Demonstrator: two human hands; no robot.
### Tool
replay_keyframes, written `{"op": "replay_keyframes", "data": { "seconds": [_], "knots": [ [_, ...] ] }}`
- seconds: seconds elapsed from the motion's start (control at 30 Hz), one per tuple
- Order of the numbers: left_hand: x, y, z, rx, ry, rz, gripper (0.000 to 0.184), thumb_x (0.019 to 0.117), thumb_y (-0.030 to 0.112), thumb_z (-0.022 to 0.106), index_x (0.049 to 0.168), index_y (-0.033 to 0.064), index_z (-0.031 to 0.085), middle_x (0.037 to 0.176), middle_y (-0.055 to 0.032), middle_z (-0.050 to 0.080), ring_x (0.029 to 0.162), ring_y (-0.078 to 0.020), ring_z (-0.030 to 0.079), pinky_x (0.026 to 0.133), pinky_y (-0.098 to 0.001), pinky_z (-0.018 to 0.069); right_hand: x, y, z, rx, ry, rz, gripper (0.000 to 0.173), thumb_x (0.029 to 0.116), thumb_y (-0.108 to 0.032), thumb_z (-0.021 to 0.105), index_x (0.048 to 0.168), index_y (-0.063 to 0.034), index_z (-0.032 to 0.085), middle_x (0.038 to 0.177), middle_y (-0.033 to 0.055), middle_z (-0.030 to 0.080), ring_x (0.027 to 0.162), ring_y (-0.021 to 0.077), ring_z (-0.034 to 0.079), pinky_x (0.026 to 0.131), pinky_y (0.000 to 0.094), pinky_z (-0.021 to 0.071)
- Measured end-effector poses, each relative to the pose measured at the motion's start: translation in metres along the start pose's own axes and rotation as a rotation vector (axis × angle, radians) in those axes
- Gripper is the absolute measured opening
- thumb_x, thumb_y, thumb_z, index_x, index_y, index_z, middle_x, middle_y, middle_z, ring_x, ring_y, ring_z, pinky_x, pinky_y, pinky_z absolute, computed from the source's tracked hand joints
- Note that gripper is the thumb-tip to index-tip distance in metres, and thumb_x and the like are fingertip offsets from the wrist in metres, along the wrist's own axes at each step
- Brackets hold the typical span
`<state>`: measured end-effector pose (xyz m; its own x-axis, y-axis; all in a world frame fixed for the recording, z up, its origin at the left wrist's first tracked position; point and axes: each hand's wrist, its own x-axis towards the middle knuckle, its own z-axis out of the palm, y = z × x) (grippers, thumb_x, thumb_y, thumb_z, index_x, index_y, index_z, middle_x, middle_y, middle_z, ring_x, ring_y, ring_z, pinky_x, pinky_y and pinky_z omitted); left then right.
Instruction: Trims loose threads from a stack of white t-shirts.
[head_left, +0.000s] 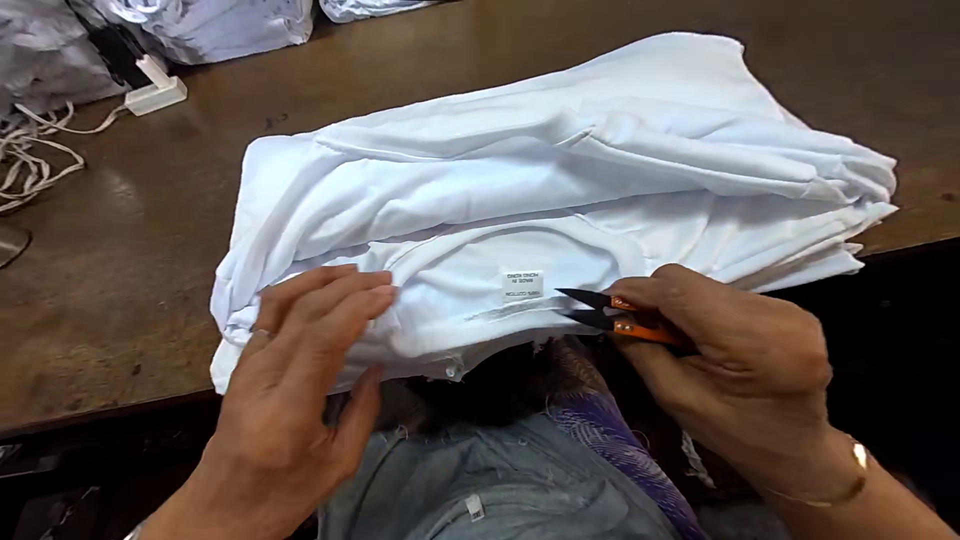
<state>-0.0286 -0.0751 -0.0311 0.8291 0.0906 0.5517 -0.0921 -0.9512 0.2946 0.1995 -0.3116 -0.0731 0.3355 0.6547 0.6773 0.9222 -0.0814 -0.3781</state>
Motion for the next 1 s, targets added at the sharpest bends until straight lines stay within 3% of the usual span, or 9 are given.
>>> {"op": "replay_keyframes", "data": {
  "seconds": [0.13, 0.23, 0.33, 0.47, 0.6, 0.67, 0.8, 0.9, 1.0],
  "knots": [
    [0.015, -0.017, 0.002, -0.031, -0.085, 0.117, 0.038, 0.0932, 0.017, 0.071, 0.129, 0.0072, 0.066, 0.123, -0.0037, 0.072, 0.129, -0.0244, 0.058, 0.109, -0.0485, 0.0431, 0.008, 0.005, -0.019, 0.204, -0.069, 0.109, 0.017, 0.0931, -0.021, 0.069, 0.102, -0.0062, 0.071, 0.09, -0.0049, 0.067, 0.079, -0.004, 0.06, 0.069, 0.0113, 0.0506],
    [0.025, -0.027, -0.003, -0.121, -0.169, 0.172, 0.042, 0.0908, 0.018, 0.065, 0.13, 0.003, 0.064, 0.11, -0.0027, 0.071, 0.111, -0.0181, 0.063, 0.1, -0.0423, 0.049, 0.007, 0.017, -0.032, 0.315, -0.148, 0.153, 0.017, 0.0929, -0.027, 0.07, 0.104, -0.0147, 0.07, 0.092, -0.0099, 0.068, 0.078, -0.0026, 0.062, 0.067, 0.0116, 0.0524],
    [0.034, -0.03, -0.009, -0.144, -0.227, 0.189, 0.052, 0.0883, 0.019, 0.063, 0.138, 0.0017, 0.057, 0.1, -0.0002, 0.066, 0.089, -0.0081, 0.062, 0.077, -0.0247, 0.0548, 0.001, 0.036, -0.043, 0.412, -0.154, 0.244, 0.013, 0.0939, -0.026, 0.069, 0.103, -0.018, 0.07, 0.086, -0.0093, 0.066, 0.07, 0.0007, 0.061, 0.059, 0.0153, 0.0515],
    [0.039, -0.036, -0.01, -0.239, -0.16, 0.155, 0.056, 0.0898, 0.015, 0.07, 0.14, -0.0028, 0.051, 0.107, -0.0051, 0.066, 0.09, -0.008, 0.062, 0.073, -0.0199, 0.0524, 0.01, 0.04, -0.051, 0.557, -0.066, 0.434, 0.008, 0.0909, -0.017, 0.069, 0.098, -0.0207, 0.071, 0.075, -0.0099, 0.064, 0.054, -0.0011, 0.052, 0.046, 0.0141, 0.0438],
    [0.033, -0.047, -0.012, -0.474, -0.125, 0.031, 0.051, 0.0934, 0.015, 0.066, 0.139, -0.0031, 0.052, 0.102, 0.0007, 0.071, 0.079, -0.0031, 0.061, 0.063, -0.0164, 0.05, 0.011, 0.045, -0.045, 0.354, -0.057, 0.473, 0.003, 0.0929, -0.022, 0.068, 0.094, -0.0192, 0.069, 0.068, -0.0084, 0.058, 0.048, 0.0007, 0.046, 0.041, 0.0164, 0.0373],
    [0.03, -0.051, -0.013, -0.563, -0.107, -0.036, 0.048, 0.0941, 0.009, 0.064, 0.139, -0.0043, 0.051, 0.098, -0.0002, 0.072, 0.076, -0.0053, 0.064, 0.062, -0.0175, 0.0528, 0.007, 0.039, -0.04, 0.124, 0.004, 0.481, 0.012, 0.0956, -0.026, 0.065, 0.104, -0.0169, 0.067, 0.077, -0.0079, 0.06, 0.056, -0.0001, 0.051, 0.049, 0.0166, 0.042],
    [0.033, -0.052, -0.019, -0.74, -0.167, -0.126, 0.047, 0.0937, 0.0, 0.061, 0.139, -0.0032, 0.048, 0.094, -0.0032, 0.073, 0.077, -0.0101, 0.069, 0.067, -0.0202, 0.0598, 0.028, -0.024, -0.019, 0.146, -0.079, 0.225, 0.021, 0.0986, -0.026, 0.064, 0.115, -0.0127, 0.064, 0.095, -0.0093, 0.065, 0.076, -0.0038, 0.059, 0.065, 0.0147, 0.0508],
    [0.041, -0.052, -0.022, -0.806, -0.204, -0.13, 0.047, 0.0936, -0.001, 0.061, 0.139, -0.0021, 0.048, 0.091, -0.0035, 0.073, 0.076, -0.0107, 0.071, 0.068, -0.0202, 0.0612, 0.049, -0.064, 0.021, 0.357, -0.136, 0.014, 0.026, 0.0908, -0.022, 0.075, 0.112, -0.0074, 0.069, 0.096, -0.0048, 0.069, 0.08, -0.0014, 0.063, 0.068, 0.0153, 0.0558],
    [0.046, -0.052, -0.027, -0.831, -0.224, -0.138, 0.046, 0.0931, -0.001, 0.063, 0.137, -0.0015, 0.049, 0.088, -0.0034, 0.073, 0.073, -0.0102, 0.07, 0.064, -0.0189, 0.0601, 0.067, -0.081, 0.048, 0.261, -0.104, -0.166, 0.021, 0.0919, -0.014, 0.069, 0.108, -0.0012, 0.073, 0.087, 0.0019, 0.069, 0.077, 0.004, 0.063, 0.065, 0.0174, 0.0523]
  ]
}}
